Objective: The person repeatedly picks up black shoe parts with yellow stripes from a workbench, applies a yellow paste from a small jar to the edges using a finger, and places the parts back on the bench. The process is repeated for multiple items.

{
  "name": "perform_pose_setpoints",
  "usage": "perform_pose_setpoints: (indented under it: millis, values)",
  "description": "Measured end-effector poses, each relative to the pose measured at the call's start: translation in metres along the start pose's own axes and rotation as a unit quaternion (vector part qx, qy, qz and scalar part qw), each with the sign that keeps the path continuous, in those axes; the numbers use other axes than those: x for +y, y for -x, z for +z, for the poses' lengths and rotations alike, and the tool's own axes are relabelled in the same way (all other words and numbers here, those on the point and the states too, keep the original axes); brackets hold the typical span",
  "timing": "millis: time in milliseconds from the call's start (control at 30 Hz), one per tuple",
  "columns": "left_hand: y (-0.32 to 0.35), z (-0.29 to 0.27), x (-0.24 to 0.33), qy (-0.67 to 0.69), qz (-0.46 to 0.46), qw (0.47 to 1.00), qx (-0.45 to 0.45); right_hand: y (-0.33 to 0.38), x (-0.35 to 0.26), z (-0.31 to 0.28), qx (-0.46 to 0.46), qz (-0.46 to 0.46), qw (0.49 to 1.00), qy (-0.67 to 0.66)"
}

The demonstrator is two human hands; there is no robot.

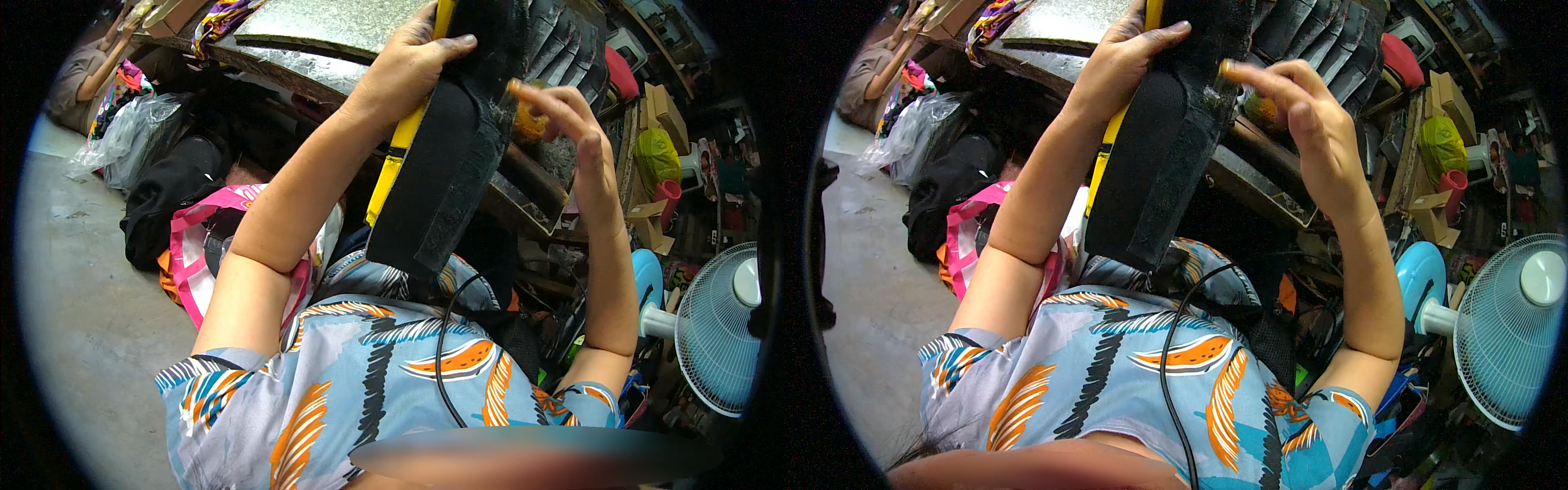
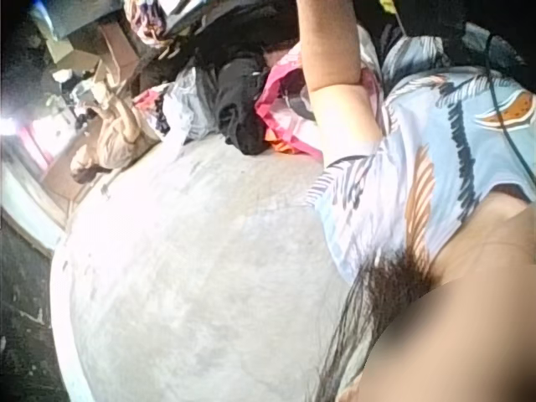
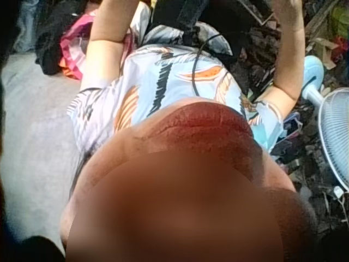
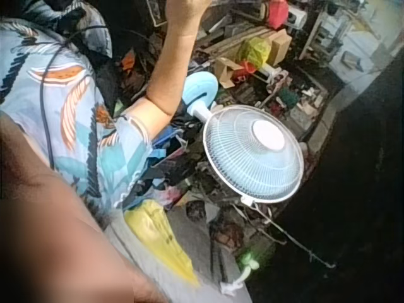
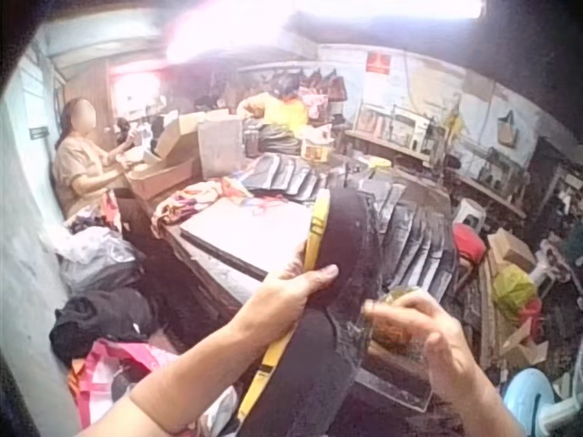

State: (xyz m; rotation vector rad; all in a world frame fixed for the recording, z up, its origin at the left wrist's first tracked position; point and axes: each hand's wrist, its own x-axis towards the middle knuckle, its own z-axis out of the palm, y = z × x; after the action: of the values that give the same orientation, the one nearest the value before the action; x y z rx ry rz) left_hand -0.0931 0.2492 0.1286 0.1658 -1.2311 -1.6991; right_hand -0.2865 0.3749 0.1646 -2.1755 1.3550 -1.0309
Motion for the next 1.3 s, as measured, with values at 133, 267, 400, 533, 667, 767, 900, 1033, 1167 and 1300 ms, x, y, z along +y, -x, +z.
perform_pose_setpoints:
  millis: [133,267,400,533,667,767,900,1033,1167,1300]
  values:
    - [0.002,0.004,0.004,-0.003,-0.004,0.999,0.048,-0.001,0.007,0.008,-0.019,0.003,0.998,-0.060]
    - [0.006,-0.004,0.004,-0.130,0.025,0.981,0.144,0.007,0.002,0.026,-0.003,0.046,0.964,-0.260]
    - [0.011,-0.010,0.002,0.091,-0.119,0.979,0.136,0.004,-0.013,0.034,0.088,0.142,0.922,-0.349]
    - [0.041,0.008,0.007,0.256,-0.172,0.950,0.055,-0.010,-0.014,0.033,0.155,0.153,0.931,-0.293]
    - [0.070,0.026,0.007,0.110,-0.140,0.981,0.083,-0.018,-0.007,0.029,0.126,0.126,0.954,-0.240]
    - [0.068,0.019,0.010,0.112,-0.119,0.982,0.093,-0.024,-0.001,0.022,0.074,0.030,0.997,0.008]
    - [0.066,0.012,0.012,0.121,-0.099,0.983,0.095,-0.029,-0.004,0.009,0.070,-0.066,0.956,0.279]
    - [0.066,0.010,0.017,0.127,-0.106,0.980,0.114,-0.029,-0.014,-0.002,0.091,-0.148,0.891,0.419]
    - [0.070,0.011,0.023,0.130,-0.116,0.979,0.106,-0.031,-0.013,0.003,0.073,-0.144,0.911,0.379]
    - [0.075,0.012,0.027,0.147,-0.115,0.978,0.095,-0.037,-0.003,-0.001,0.129,-0.175,0.858,0.466]
